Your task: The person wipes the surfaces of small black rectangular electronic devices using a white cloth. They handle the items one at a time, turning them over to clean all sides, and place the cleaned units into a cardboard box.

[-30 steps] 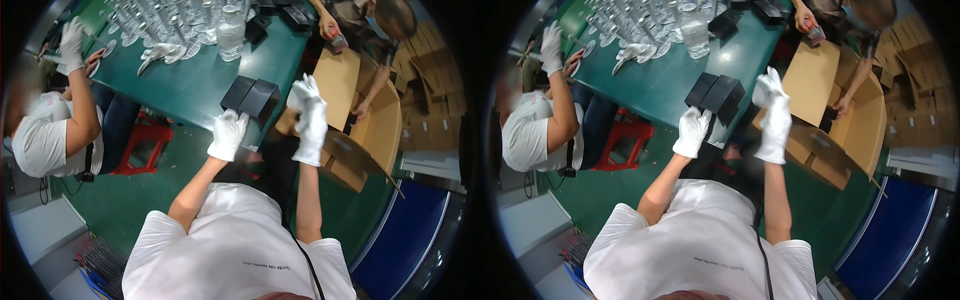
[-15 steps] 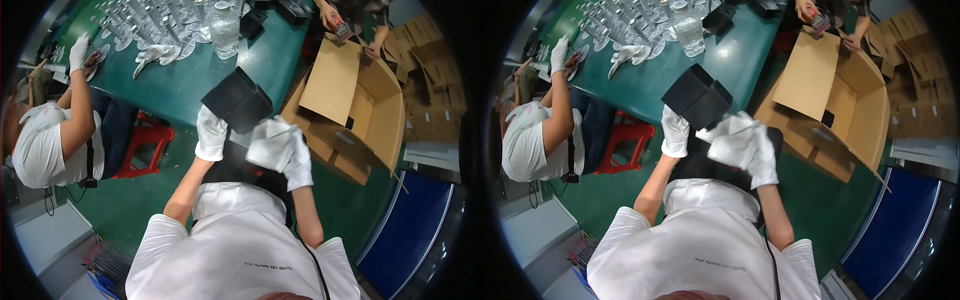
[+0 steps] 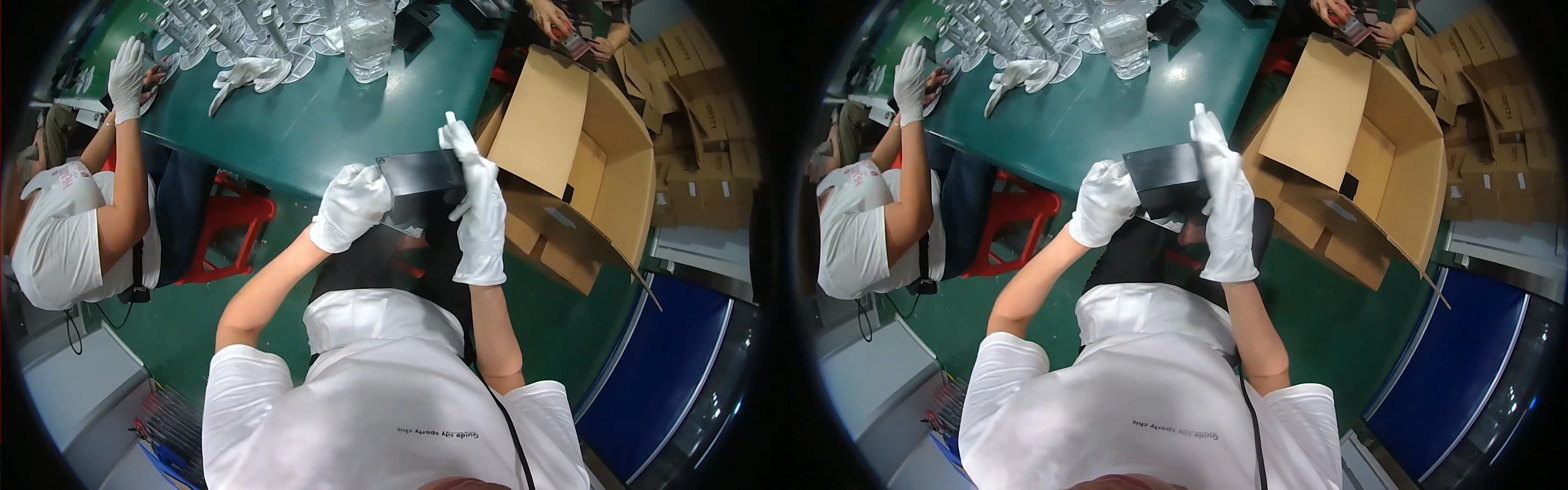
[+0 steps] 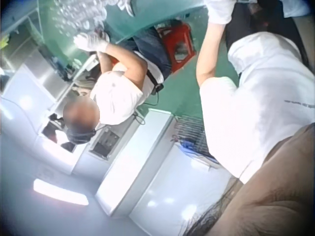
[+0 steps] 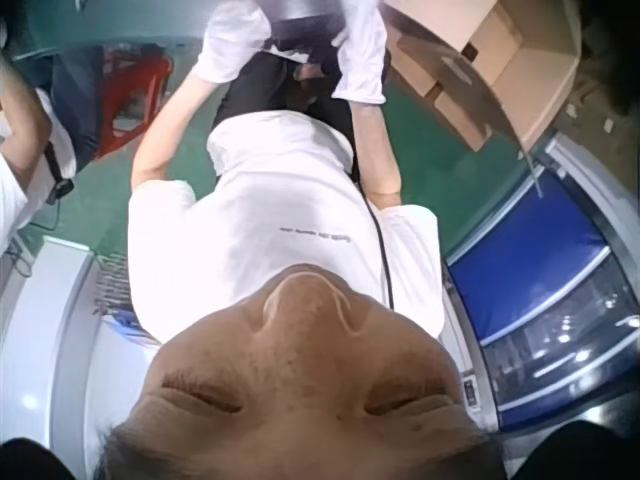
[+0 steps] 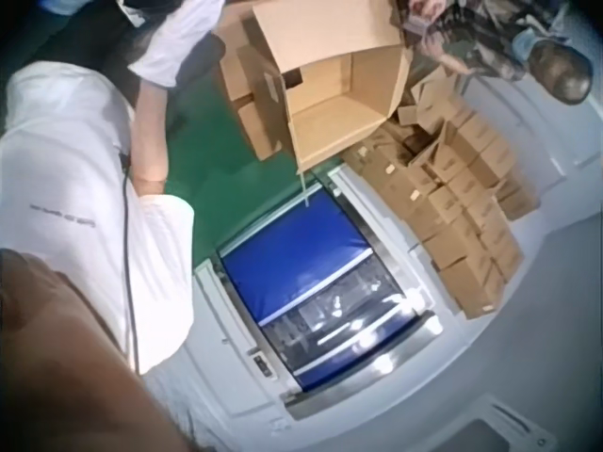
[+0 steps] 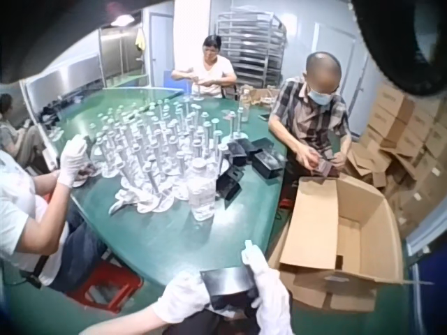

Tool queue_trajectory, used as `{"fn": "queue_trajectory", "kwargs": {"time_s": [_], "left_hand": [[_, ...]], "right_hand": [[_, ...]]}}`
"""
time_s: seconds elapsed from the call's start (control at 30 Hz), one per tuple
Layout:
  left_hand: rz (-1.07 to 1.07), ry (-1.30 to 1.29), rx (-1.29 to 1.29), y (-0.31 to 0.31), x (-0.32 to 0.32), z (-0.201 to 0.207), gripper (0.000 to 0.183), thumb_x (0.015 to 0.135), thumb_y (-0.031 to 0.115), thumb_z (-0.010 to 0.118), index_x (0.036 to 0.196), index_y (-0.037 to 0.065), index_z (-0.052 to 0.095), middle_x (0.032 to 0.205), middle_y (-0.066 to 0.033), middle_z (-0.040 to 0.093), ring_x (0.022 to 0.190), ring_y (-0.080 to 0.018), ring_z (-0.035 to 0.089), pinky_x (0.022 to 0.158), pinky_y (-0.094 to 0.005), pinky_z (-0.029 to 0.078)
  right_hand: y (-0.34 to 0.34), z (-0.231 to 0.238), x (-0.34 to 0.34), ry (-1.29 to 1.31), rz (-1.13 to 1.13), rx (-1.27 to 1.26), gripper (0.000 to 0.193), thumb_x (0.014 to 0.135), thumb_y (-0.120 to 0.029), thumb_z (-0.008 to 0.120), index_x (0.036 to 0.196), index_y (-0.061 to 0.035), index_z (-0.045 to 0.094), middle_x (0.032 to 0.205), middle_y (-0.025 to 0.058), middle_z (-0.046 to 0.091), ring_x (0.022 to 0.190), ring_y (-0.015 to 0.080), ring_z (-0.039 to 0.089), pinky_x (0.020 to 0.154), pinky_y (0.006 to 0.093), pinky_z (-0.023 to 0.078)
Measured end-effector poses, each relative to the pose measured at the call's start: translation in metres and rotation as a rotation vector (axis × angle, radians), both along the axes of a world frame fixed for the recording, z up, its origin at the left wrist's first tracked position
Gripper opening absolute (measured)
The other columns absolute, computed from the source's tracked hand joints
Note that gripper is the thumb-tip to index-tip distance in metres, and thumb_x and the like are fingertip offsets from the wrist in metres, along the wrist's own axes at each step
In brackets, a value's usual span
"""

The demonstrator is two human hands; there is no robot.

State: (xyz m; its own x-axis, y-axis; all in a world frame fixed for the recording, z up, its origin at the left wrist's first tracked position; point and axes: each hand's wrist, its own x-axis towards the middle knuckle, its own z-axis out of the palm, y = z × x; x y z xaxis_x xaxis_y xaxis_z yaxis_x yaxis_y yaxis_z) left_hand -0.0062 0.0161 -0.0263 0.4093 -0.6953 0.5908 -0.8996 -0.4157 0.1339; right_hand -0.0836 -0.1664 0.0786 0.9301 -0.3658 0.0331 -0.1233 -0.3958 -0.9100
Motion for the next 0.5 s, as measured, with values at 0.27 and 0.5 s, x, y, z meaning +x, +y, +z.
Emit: {"fn": "queue_trajectory", "kwargs": {"time_s": [0.27,0.5], "left_hand": [[0.002,0.056,-0.022,0.002,0.007,0.002,0.023,0.057,0.011,0.066,0.081,0.009,0.064,0.083,-0.0115,0.063,0.081,-0.0254,0.062,0.076,-0.0367,0.049],[0.053,0.375,-0.121,0.004,-0.005,-0.001,0.025,0.091,0.021,0.062,0.106,0.001,0.065,0.091,-0.0145,0.062,0.091,-0.0388,0.058,0.088,-0.0434,0.047]], "right_hand": [[0.025,-0.02,0.034,-0.337,0.039,-0.893,0.026,0.087,-0.02,0.069,0.104,-0.0002,0.069,0.116,0.0156,0.068,0.111,0.0326,0.064,0.098,0.0412,0.05],[0.096,-0.048,0.059,-0.35,0.037,0.009,0.014,0.073,-0.019,0.07,0.073,-0.0079,0.062,0.079,0.0064,0.063,0.076,0.0225,0.062,0.076,0.0408,0.051]]}}
